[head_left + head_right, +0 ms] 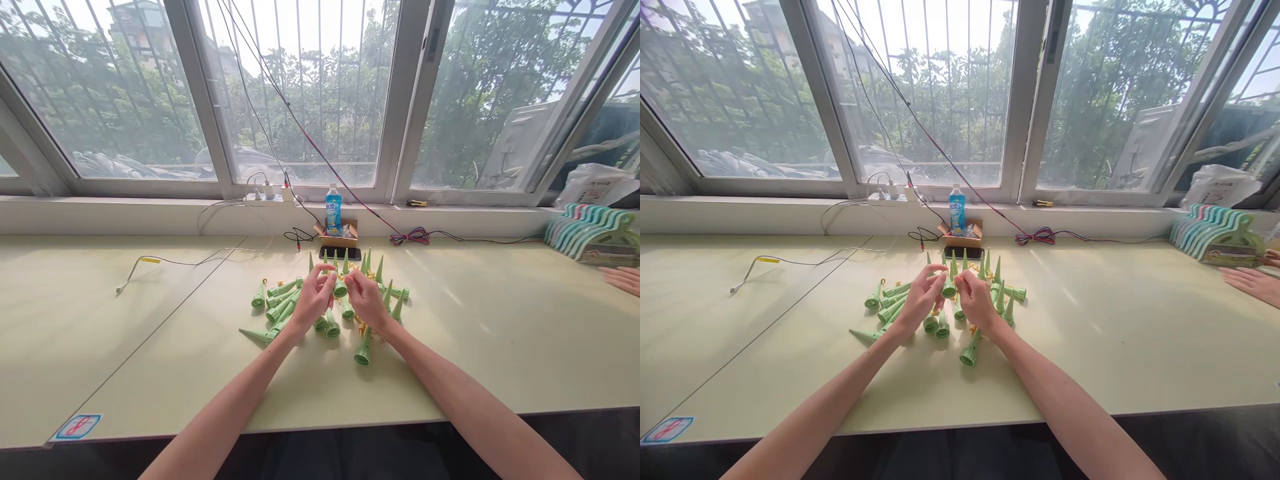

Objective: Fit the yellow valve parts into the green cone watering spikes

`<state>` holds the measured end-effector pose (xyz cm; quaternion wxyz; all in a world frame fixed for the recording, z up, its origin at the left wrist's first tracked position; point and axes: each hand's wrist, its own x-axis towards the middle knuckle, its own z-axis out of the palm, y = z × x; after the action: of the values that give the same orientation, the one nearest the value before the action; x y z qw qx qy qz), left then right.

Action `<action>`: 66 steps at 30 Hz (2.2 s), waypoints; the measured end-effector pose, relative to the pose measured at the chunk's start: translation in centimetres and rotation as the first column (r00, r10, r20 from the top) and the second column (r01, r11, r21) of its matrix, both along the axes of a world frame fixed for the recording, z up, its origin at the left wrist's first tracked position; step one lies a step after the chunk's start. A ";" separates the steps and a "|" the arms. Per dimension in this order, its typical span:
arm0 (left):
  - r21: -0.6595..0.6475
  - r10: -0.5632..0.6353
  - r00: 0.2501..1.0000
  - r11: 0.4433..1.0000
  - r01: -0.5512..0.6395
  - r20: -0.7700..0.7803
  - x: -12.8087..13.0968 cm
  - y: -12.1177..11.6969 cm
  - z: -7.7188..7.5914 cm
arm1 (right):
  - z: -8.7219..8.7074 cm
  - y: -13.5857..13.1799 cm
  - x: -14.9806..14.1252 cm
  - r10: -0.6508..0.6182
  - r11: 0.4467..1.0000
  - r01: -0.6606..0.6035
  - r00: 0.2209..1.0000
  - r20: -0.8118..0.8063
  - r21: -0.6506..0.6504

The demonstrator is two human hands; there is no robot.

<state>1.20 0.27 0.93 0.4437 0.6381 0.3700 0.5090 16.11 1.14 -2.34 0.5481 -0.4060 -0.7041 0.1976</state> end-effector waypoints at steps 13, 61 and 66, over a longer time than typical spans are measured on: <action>0.231 0.050 0.992 0.973 -0.023 -0.114 -0.1 0.6 -1.2 | 0.2 0.0 0.0 -0.018 0.999 0.019 1.000 0.019 -0.039; -0.067 -0.014 0.998 0.998 0.009 -0.069 -0.2 0.6 -0.4 | 0.0 0.2 0.2 -0.054 0.999 0.054 0.998 0.028 -0.005; -0.002 0.028 0.993 1.000 -0.028 -0.111 -0.1 0.3 -0.4 | 0.2 0.1 0.2 -0.070 0.997 0.071 0.997 0.018 -0.028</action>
<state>1.14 0.62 0.53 0.4164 0.6595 0.4036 0.4783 16.29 1.23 -2.17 0.5427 -0.4402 -0.6910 0.1849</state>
